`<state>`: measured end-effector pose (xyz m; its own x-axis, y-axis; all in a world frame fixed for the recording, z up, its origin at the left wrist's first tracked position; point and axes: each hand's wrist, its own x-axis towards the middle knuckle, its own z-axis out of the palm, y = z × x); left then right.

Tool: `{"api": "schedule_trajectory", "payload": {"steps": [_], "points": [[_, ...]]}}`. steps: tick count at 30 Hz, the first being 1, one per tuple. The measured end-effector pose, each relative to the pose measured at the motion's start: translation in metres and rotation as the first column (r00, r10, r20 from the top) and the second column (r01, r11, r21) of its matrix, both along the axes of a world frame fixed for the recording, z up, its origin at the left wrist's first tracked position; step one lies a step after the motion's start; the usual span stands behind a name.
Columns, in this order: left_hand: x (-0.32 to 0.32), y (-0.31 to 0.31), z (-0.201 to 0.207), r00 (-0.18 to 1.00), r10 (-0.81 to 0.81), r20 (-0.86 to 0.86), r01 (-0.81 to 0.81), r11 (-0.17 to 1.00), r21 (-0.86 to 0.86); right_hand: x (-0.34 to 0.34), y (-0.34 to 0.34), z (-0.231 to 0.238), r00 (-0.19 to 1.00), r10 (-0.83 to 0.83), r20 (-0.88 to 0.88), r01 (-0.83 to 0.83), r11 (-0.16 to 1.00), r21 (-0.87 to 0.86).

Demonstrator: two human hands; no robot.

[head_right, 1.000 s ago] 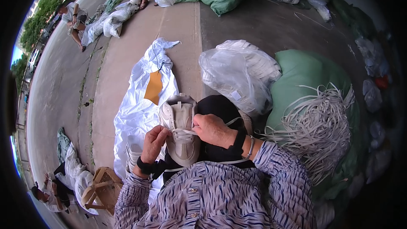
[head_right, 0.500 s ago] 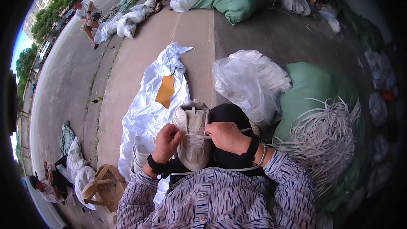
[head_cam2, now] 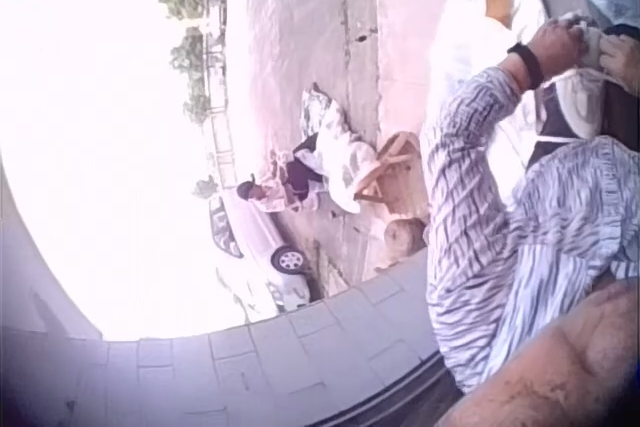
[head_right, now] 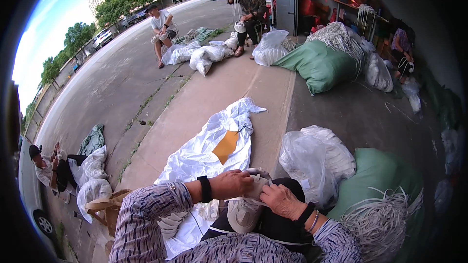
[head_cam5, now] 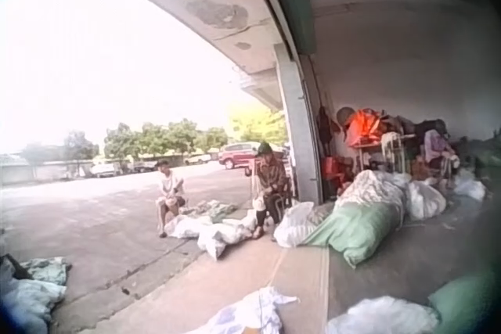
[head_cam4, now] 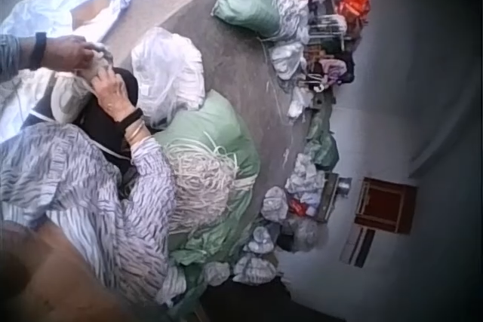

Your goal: Insert laces into a white sneaker and tie them.

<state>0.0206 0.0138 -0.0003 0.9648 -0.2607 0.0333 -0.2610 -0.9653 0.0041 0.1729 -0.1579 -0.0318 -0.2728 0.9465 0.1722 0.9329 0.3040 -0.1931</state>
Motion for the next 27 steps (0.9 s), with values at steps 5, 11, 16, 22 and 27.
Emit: {"api": "schedule_trajectory", "payload": {"steps": [5, 11, 16, 22, 27], "points": [[0.003, -0.002, -0.01, 0.975, 0.038, -0.218, -0.066, 0.99, -0.124, 0.005, 0.003, -0.001, 0.979, -0.013, -0.203, -0.02, 0.987, -0.158], [0.01, -0.002, -0.031, 0.928, 0.171, -0.33, -0.284, 0.899, -0.334, 0.003, 0.019, -0.006, 0.944, -0.153, -0.294, 0.056, 0.948, -0.314], [0.004, 0.003, -0.03, 0.914, 0.215, -0.345, -0.342, 0.865, -0.367, -0.011, 0.023, -0.009, 0.959, -0.282, 0.006, 0.253, 0.853, -0.456], [0.005, 0.013, -0.021, 0.924, -0.054, -0.378, -0.242, 0.682, -0.69, -0.016, 0.008, -0.01, 0.901, -0.315, -0.297, 0.23, 0.929, -0.289], [0.014, 0.016, -0.024, 0.923, -0.017, -0.384, -0.192, 0.844, -0.5, -0.022, 0.0, -0.017, 0.884, -0.349, -0.309, 0.32, 0.937, -0.142]]}}
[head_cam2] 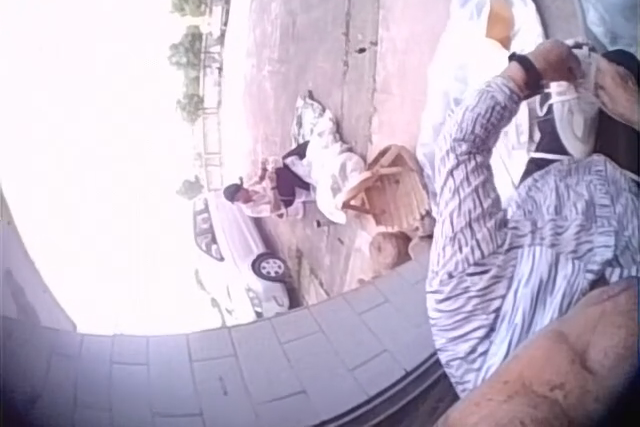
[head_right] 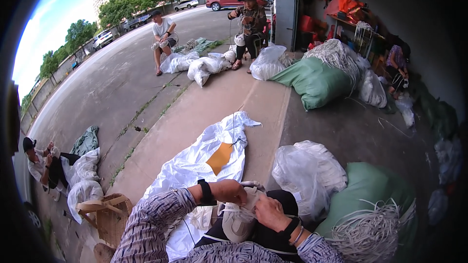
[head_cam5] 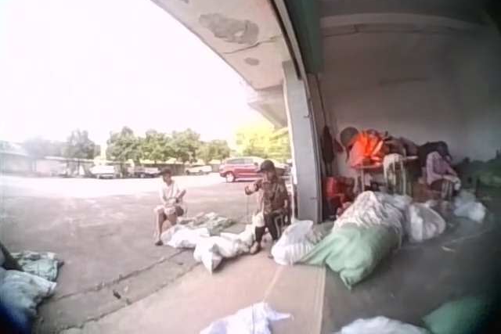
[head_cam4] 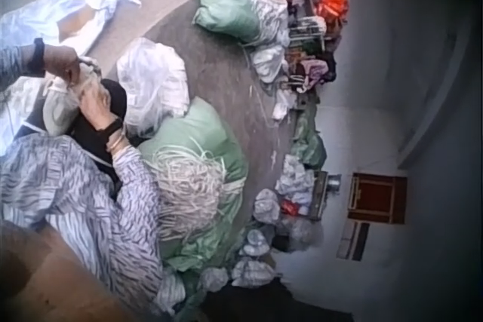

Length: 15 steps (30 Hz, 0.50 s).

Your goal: Insert laces into a white sneaker and tie them.

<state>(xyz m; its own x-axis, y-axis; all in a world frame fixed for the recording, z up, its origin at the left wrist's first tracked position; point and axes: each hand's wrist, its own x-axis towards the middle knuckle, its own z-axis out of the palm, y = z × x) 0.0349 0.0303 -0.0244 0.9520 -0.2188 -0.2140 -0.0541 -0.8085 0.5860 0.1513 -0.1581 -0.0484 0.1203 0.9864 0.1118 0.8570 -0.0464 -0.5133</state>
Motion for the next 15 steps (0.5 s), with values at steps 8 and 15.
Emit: {"api": "schedule_trajectory", "payload": {"steps": [8, 15], "points": [[-0.016, -0.026, -0.011, 0.828, 0.541, -0.147, -0.462, 0.51, -0.726, 0.03, 0.016, 0.045, 0.765, -0.045, -0.643, 0.362, 0.855, 0.37], [-0.011, -0.025, 0.001, 0.893, 0.349, 0.284, -0.35, 0.935, -0.046, 0.045, -0.011, 0.018, 0.017, -0.233, -0.972, 0.522, 0.832, -0.19]]}}
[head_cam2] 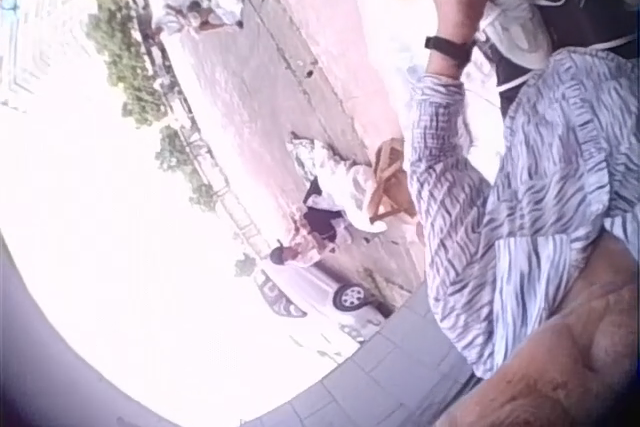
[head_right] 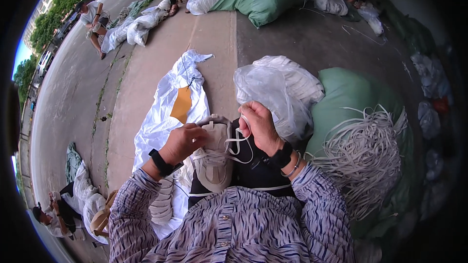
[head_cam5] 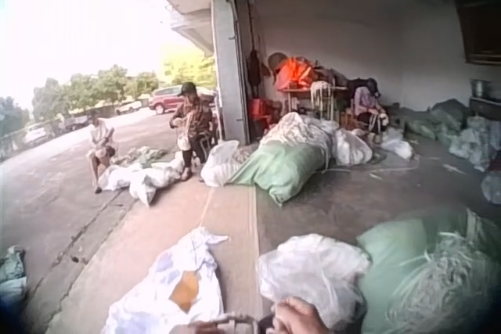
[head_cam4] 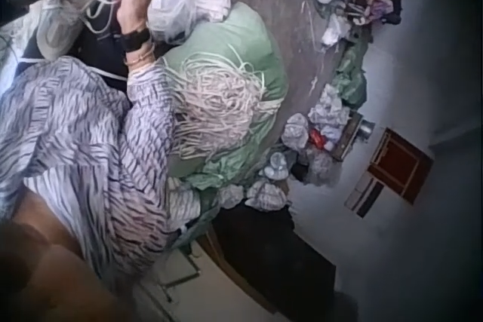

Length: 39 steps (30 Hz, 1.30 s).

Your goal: Insert laces into a white sneaker and tie them.

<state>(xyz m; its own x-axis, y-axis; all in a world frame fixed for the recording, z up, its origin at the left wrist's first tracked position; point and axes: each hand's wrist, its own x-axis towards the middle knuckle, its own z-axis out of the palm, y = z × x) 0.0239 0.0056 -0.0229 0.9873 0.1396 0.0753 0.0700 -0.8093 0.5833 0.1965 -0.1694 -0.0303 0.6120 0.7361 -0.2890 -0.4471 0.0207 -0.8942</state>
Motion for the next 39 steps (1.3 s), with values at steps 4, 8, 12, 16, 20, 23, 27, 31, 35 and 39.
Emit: {"api": "schedule_trajectory", "payload": {"steps": [4, 8, 12, 16, 20, 23, 27, 31, 35, 39], "points": [[0.005, -0.008, 0.013, 0.99, -0.029, -0.137, 0.059, 0.974, 0.22, -0.004, -0.022, -0.026, 0.995, 0.087, 0.055, -0.082, 0.993, -0.087], [0.01, -0.016, 0.017, 0.973, -0.05, -0.227, 0.131, 0.924, 0.359, -0.002, -0.028, -0.035, 0.985, 0.151, 0.08, -0.142, 0.984, -0.109], [0.014, -0.025, 0.006, 0.973, -0.016, -0.231, 0.118, 0.894, 0.432, -0.002, -0.026, -0.039, 0.971, 0.194, 0.142, -0.18, 0.978, -0.108], [0.01, -0.029, -0.001, 0.982, 0.02, -0.187, 0.009, 0.988, 0.152, -0.001, -0.027, -0.044, 0.99, 0.109, 0.084, -0.111, 0.994, 0.013], [0.004, -0.033, -0.001, 0.99, 0.057, -0.129, -0.026, 0.972, 0.232, 0.003, -0.03, -0.048, 0.994, 0.084, -0.069, -0.082, 0.996, 0.02], [0.007, -0.046, -0.005, 0.965, 0.262, 0.019, -0.262, 0.962, 0.075, 0.006, -0.03, -0.044, 0.994, 0.086, -0.075, -0.083, 0.996, 0.043], [0.007, -0.052, -0.004, 0.948, 0.318, -0.01, -0.318, 0.947, -0.045, 0.02, -0.034, -0.029, 0.979, 0.199, -0.038, -0.196, 0.979, 0.059], [0.006, -0.045, 0.003, 0.994, -0.091, 0.06, 0.051, 0.875, 0.482, 0.031, -0.035, -0.013, 0.975, 0.172, 0.137, -0.177, 0.984, 0.027], [0.016, -0.055, 0.002, 0.975, -0.217, -0.039, 0.18, 0.682, 0.709, 0.015, -0.018, -0.009, 0.905, 0.307, 0.296, -0.294, 0.952, -0.086], [0.029, -0.058, 0.0, 0.965, -0.209, -0.158, 0.258, 0.659, 0.706, 0.003, 0.0, -0.009, 0.833, 0.384, 0.399, -0.349, 0.923, -0.16]]}}
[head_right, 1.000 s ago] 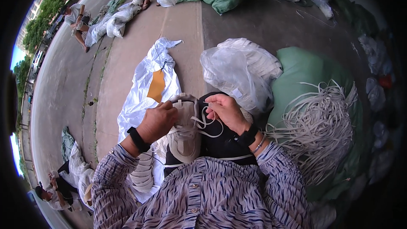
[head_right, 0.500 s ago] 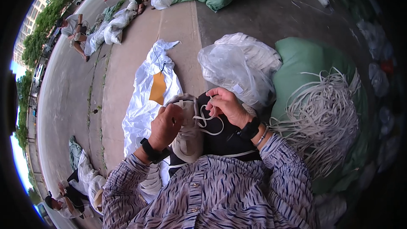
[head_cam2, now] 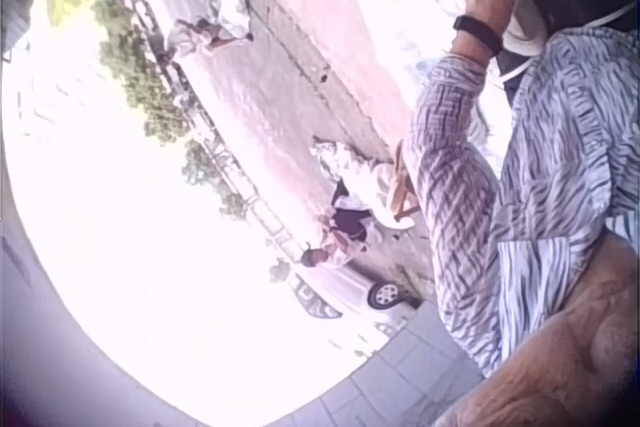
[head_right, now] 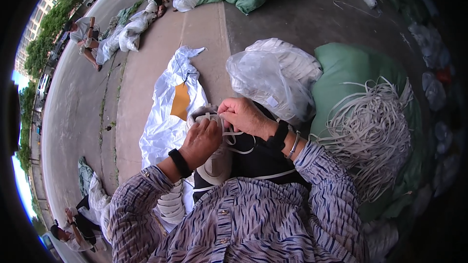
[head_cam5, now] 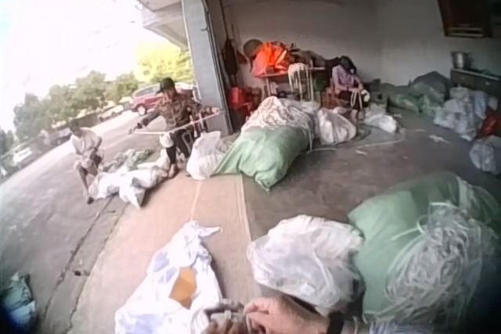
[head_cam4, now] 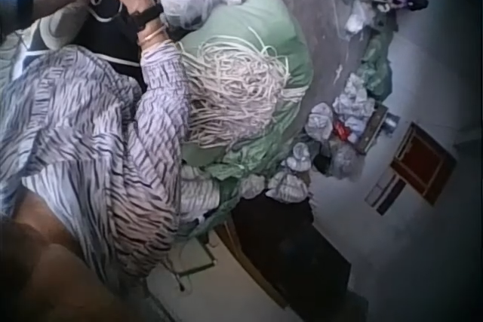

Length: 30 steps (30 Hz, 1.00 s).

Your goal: Insert laces into a white sneaker and tie them.

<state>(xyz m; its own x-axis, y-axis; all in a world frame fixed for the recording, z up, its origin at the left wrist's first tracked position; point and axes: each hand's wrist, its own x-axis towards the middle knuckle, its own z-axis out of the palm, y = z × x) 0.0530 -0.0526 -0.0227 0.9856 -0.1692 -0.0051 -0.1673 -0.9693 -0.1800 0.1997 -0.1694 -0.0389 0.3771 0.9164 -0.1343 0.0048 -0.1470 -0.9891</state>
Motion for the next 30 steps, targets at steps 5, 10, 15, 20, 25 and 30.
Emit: {"api": "schedule_trajectory", "payload": {"steps": [5, 10, 15, 20, 25, 30], "points": [[-0.004, 0.021, 0.005, 0.974, 0.21, -0.087, -0.217, 0.744, -0.632, 0.002, 0.007, 0.0, 0.999, 0.045, 0.023, -0.042, 0.991, -0.124], [-0.009, 0.02, -0.003, 0.999, 0.052, -0.012, -0.052, 0.902, -0.429, -0.003, 0.013, -0.011, 0.97, 0.119, 0.21, -0.085, 0.983, -0.164], [-0.014, -0.003, -0.003, 0.986, 0.011, 0.166, 0.081, 0.838, -0.539, -0.013, 0.018, -0.024, 0.734, 0.101, 0.672, -0.032, 0.993, -0.114], [-0.039, -0.035, -0.004, 0.991, -0.13, 0.038, 0.113, 0.643, -0.757, -0.018, 0.018, -0.026, 0.705, 0.083, 0.704, -0.024, 0.995, -0.094], [-0.033, -0.011, 0.002, 0.975, 0.037, 0.221, 0.125, 0.728, -0.674, -0.011, 0.01, -0.015, 0.692, 0.208, 0.691, -0.168, 0.978, -0.126], [-0.01, 0.04, 0.017, 0.992, 0.11, 0.066, -0.092, 0.97, -0.227, -0.016, 0.012, -0.006, 0.605, 0.223, 0.765, -0.195, 0.972, -0.128]]}}
